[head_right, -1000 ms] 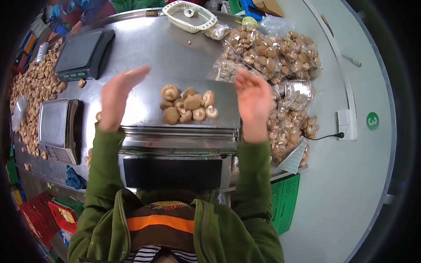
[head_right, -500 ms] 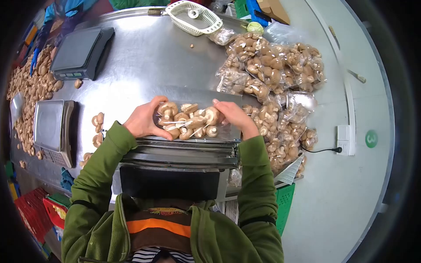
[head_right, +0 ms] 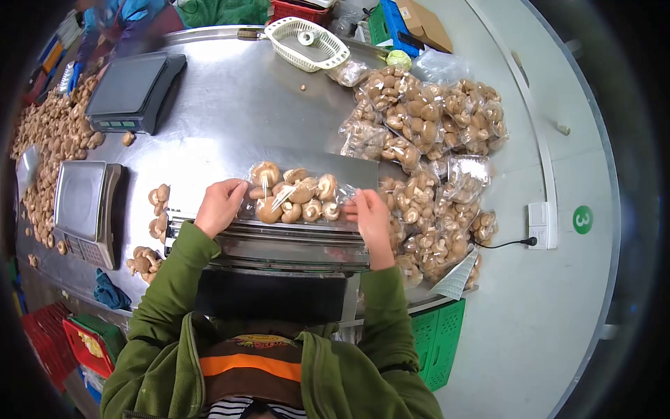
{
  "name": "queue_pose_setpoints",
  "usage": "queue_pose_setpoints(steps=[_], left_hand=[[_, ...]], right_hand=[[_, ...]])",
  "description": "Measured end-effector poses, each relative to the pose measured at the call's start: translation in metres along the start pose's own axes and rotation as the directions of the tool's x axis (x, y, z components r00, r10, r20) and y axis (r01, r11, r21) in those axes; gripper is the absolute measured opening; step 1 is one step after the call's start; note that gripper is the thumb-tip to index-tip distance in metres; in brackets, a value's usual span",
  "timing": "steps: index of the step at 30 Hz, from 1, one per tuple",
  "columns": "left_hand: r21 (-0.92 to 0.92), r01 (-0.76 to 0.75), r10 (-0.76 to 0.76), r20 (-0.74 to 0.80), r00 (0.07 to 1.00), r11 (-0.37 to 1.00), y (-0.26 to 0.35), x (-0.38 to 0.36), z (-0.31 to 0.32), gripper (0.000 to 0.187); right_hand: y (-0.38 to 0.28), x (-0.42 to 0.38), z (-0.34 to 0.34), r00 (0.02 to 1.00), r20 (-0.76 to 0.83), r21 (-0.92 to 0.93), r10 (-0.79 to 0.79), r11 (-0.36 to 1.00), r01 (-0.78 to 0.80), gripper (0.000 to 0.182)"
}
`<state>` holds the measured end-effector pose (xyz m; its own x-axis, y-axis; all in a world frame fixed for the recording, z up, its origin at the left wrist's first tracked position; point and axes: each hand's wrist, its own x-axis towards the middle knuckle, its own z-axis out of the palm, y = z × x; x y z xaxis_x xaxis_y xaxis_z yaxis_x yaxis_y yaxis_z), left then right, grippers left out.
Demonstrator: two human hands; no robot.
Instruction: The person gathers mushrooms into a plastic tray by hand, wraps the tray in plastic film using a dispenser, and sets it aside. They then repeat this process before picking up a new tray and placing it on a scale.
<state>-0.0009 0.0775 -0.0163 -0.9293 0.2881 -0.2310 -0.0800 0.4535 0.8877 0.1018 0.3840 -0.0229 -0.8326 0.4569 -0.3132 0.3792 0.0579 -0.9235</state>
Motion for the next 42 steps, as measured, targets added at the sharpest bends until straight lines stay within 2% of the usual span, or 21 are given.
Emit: queue_pose_setpoints(steps=[3, 5, 9, 11, 15, 17, 18, 19, 21, 25, 28, 29, 31, 32, 33, 35, 37, 39, 40, 41, 42], left_hand=[[-0.027, 0.034, -0.034, 0.006, 0.999, 0.999, -0.001, -0.01, 0.003, 0.025], [-0.103, 0.045, -0.045, 0.003, 0.999, 0.994, 0.004, -0.007, 0.006, 0.025], [-0.061, -0.015, 0.011, -0.062, 0.998, 0.998, -0.001, -0.004, 0.008, 0.025], [-0.063, -0.019, 0.018, -0.026, 1.0, 0.998, -0.001, -0.004, 0.003, 0.026], [-0.094, 0.008, -0.007, 0.015, 1.0, 0.996, -0.002, 0.001, 0.003, 0.028], [-0.219, 0.07, -0.059, 0.056, 0.997, 0.973, -0.012, 0.003, 0.006, 0.03], [-0.219, 0.074, -0.062, 0.058, 0.996, 0.973, -0.012, -0.001, 0.005, 0.03], [-0.276, 0.097, -0.065, 0.123, 0.99, 0.956, -0.011, -0.005, 0.002, 0.031], [-0.332, 0.127, -0.065, 0.192, 0.979, 0.935, -0.008, -0.019, -0.003, 0.031], [-0.374, 0.274, -0.136, 0.355, 0.925, 0.886, -0.005, -0.064, -0.016, 0.031], [-0.42, 0.461, -0.23, 0.492, 0.839, 0.782, -0.009, -0.101, -0.021, 0.031], [-0.403, 0.465, -0.232, 0.506, 0.831, 0.788, -0.01, -0.113, -0.024, 0.031], [-0.242, 0.386, -0.262, 0.42, 0.869, 0.89, -0.013, -0.137, -0.031, 0.03], [-0.194, 0.31, -0.224, 0.366, 0.903, 0.931, -0.017, -0.147, -0.03, 0.029], [-0.177, 0.31, -0.224, 0.384, 0.896, 0.934, -0.028, -0.158, -0.023, 0.029], [-0.354, 0.11, -0.097, 0.053, 0.994, 0.929, -0.054, -0.176, -0.003, 0.031], [-0.344, 0.086, -0.076, 0.041, 0.996, 0.935, -0.057, -0.187, 0.007, 0.031], [-0.163, -0.123, 0.111, -0.079, 0.991, 0.979, -0.065, -0.192, 0.014, 0.028], [-0.038, -0.145, 0.143, -0.031, 0.989, 0.989, -0.066, -0.195, 0.011, 0.024], [-0.036, -0.143, 0.143, -0.002, 0.99, 0.989, -0.071, -0.195, 0.013, 0.024], [0.116, -0.278, 0.279, 0.006, 0.96, 0.954, -0.076, -0.192, 0.016, 0.023]], right_hand=[[0.004, -0.006, 0.001, 0.996, 0.071, 0.067, 0.051, 0.996, -0.055, 0.024], [0.008, -0.008, 0.018, 0.998, 0.045, 0.092, 0.047, 0.995, -0.051, 0.022], [0.014, -0.01, 0.04, 0.995, -0.028, -0.044, -0.093, 0.995, 0.092, 0.022], [0.02, -0.005, 0.043, 0.89, -0.087, -0.428, -0.448, 0.823, 0.373, 0.021], [0.023, 0.006, 0.047, 0.853, -0.115, -0.517, -0.509, 0.764, 0.386, 0.023], [0.026, 0.006, 0.043, 0.913, -0.108, -0.402, -0.393, 0.857, 0.322, 0.027], [0.017, 0.001, 0.038, 0.985, -0.153, -0.067, -0.086, 0.995, 0.076, 0.027], [0.01, -0.008, 0.029, 0.996, -0.084, 0.153, -0.016, 0.988, 0.029, 0.025], [0.002, -0.031, 0.015, 0.998, 0.004, 0.252, 0.059, 0.966, -0.058, 0.024], [-0.002, -0.103, -0.001, 0.976, 0.018, 0.316, 0.216, 0.925, -0.21, 0.023], [0.02, -0.152, -0.019, 0.908, 0.232, 0.393, 0.348, 0.821, -0.415, 0.024], [0.019, -0.17, -0.018, 0.909, 0.221, 0.409, 0.354, 0.812, -0.416, 0.024], [0.012, -0.205, -0.009, 0.879, 0.214, 0.353, 0.425, 0.805, -0.476, 0.025], [0.017, -0.218, -0.001, 0.916, 0.057, 0.365, 0.397, 0.846, -0.39, 0.026], [0.027, -0.223, 0.006, 0.912, 0.043, 0.383, 0.407, 0.837, -0.391, 0.026], [0.051, -0.228, 0.017, 0.955, -0.255, 0.291, 0.152, 0.954, -0.074, 0.025], [0.05, -0.238, 0.036, 0.921, -0.388, 0.197, 0.036, 0.979, 0.044, 0.023], [0.061, -0.26, 0.04, 0.886, -0.464, 0.136, 0.008, 0.989, 0.062, 0.022], [0.069, -0.272, 0.039, 0.874, -0.486, 0.142, 0.027, 0.989, 0.049, 0.022], [0.081, -0.285, 0.035, 0.865, -0.493, 0.158, 0.089, 0.987, -0.011, 0.022], [0.095, -0.296, 0.032, 0.854, -0.499, 0.176, 0.148, 0.982, -0.067, 0.022]])
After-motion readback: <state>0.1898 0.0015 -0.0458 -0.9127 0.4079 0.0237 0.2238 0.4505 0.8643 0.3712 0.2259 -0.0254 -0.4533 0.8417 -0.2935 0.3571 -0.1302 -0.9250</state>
